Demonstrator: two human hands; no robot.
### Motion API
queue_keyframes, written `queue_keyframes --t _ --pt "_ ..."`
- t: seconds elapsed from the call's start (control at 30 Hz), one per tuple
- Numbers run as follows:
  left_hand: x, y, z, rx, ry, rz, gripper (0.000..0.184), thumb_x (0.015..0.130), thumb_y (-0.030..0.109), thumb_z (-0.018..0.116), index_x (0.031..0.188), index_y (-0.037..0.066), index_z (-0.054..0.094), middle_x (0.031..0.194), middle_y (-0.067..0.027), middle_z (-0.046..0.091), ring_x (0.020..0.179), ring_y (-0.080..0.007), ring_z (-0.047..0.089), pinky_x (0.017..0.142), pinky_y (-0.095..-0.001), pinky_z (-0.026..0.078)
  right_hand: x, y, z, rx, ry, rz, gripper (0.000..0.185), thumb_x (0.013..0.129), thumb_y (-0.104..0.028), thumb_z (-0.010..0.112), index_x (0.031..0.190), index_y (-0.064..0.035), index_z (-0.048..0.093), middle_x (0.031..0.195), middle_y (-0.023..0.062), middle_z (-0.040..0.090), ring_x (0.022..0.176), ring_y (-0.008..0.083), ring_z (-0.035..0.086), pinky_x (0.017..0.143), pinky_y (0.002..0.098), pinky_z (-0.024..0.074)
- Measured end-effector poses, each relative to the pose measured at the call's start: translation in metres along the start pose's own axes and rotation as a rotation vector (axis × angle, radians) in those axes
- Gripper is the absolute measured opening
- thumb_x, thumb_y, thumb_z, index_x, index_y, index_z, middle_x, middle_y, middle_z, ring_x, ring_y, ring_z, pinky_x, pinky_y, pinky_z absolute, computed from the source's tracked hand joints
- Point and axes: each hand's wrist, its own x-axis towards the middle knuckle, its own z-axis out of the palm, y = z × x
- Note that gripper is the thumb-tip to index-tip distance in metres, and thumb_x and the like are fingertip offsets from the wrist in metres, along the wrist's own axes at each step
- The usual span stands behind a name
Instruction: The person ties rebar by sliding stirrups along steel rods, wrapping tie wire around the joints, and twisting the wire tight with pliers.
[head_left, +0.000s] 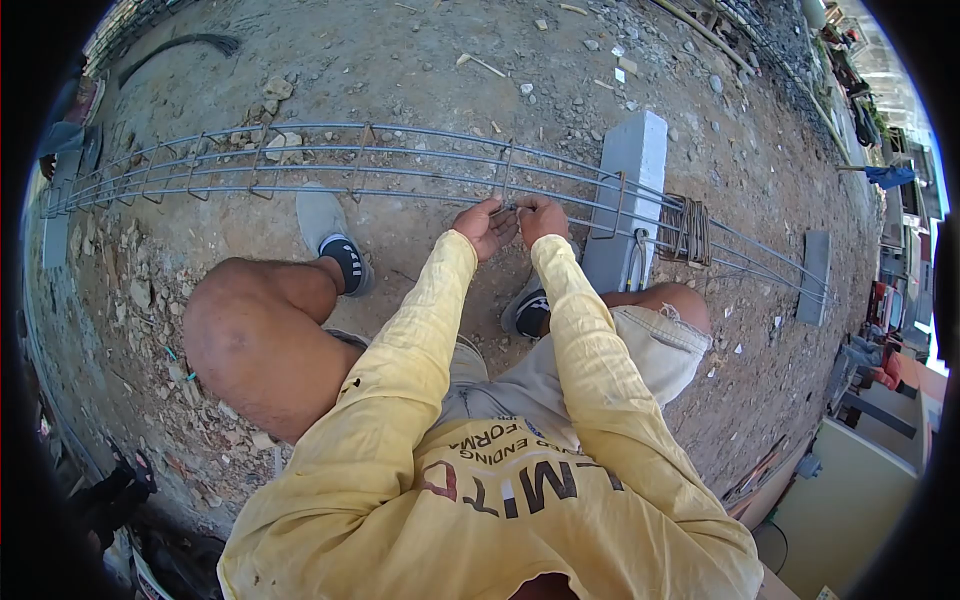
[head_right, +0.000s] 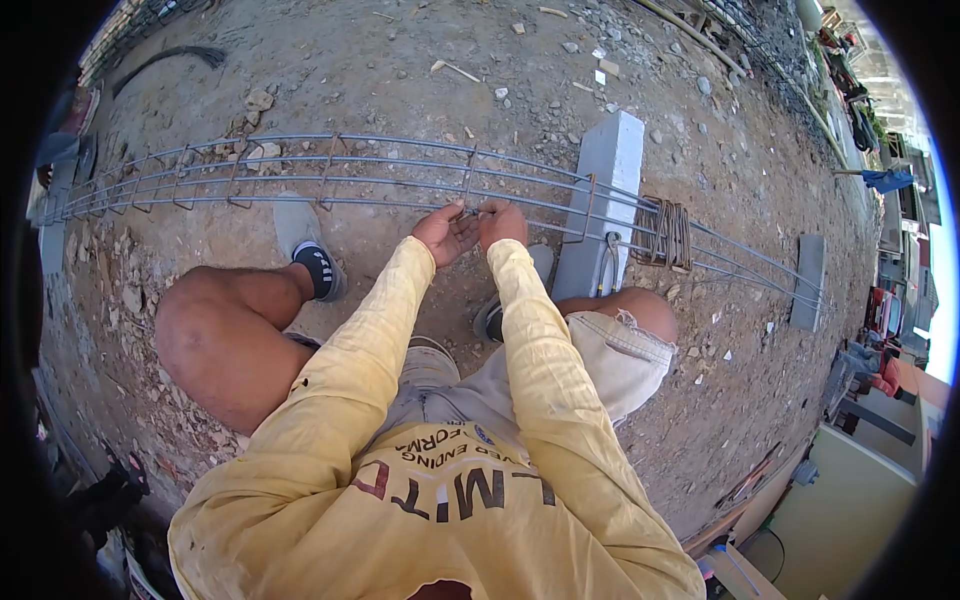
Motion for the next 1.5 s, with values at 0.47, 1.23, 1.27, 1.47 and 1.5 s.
queue_keyframes --t 0.47,1.23,1.27,1.47,1.5 --pt "-0.007 0.010 0.005 0.193 0.150 0.081 0.023 0.090 0.027 0.067 0.100 0.008 0.058 0.090 -0.0035 0.061 0.083 -0.0170 0.059 0.078 -0.0345 0.053 0.008 0.009 0.023 0.038 0.041 -0.121 0.020 0.080 -0.015 0.063 0.097 -0.0079 0.073 0.092 0.0175 0.070 0.089 0.0330 0.068 0.082 0.0394 0.0514" --pt "-0.027 0.003 -0.009 0.387 0.316 0.335 0.028 0.087 0.010 0.058 0.114 0.013 0.056 0.096 -0.0018 0.062 0.082 -0.0163 0.060 0.070 -0.0337 0.049 0.004 -0.008 0.021 0.051 -0.032 -0.074 0.021 0.080 -0.014 0.062 0.097 -0.0120 0.074 0.094 0.0183 0.069 0.091 0.0343 0.067 0.084 0.0401 0.0513" --pt "-0.026 0.003 -0.009 0.397 0.329 0.346 0.028 0.086 0.008 0.058 0.113 0.013 0.057 0.095 -0.0021 0.062 0.081 -0.0160 0.060 0.070 -0.0333 0.049 0.005 -0.008 0.021 0.054 -0.037 -0.080 0.021 0.080 -0.015 0.063 0.097 -0.0116 0.074 0.092 0.0184 0.070 0.089 0.0336 0.067 0.083 0.0396 0.0514" --pt "-0.021 0.008 -0.012 0.570 0.374 0.399 0.024 0.080 0.002 0.057 0.104 0.007 0.061 0.086 -0.0036 0.064 0.072 -0.0151 0.061 0.061 -0.0300 0.049 0.010 0.000 0.026 0.055 -0.029 -0.128 0.020 0.079 -0.016 0.066 0.096 -0.0105 0.074 0.089 0.0179 0.070 0.085 0.0328 0.068 0.080 0.0387 0.0512" --pt "-0.021 0.009 -0.014 0.619 0.368 0.405 0.023 0.080 0.002 0.058 0.102 0.007 0.062 0.085 -0.0034 0.064 0.071 -0.0149 0.061 0.060 -0.0292 0.049 0.010 -0.001 0.027 0.057 -0.024 -0.132 0.020 0.079 -0.016 0.066 0.096 -0.0103 0.074 0.089 0.0177 0.070 0.085 0.0326 0.068 0.080 0.0387 0.0511"
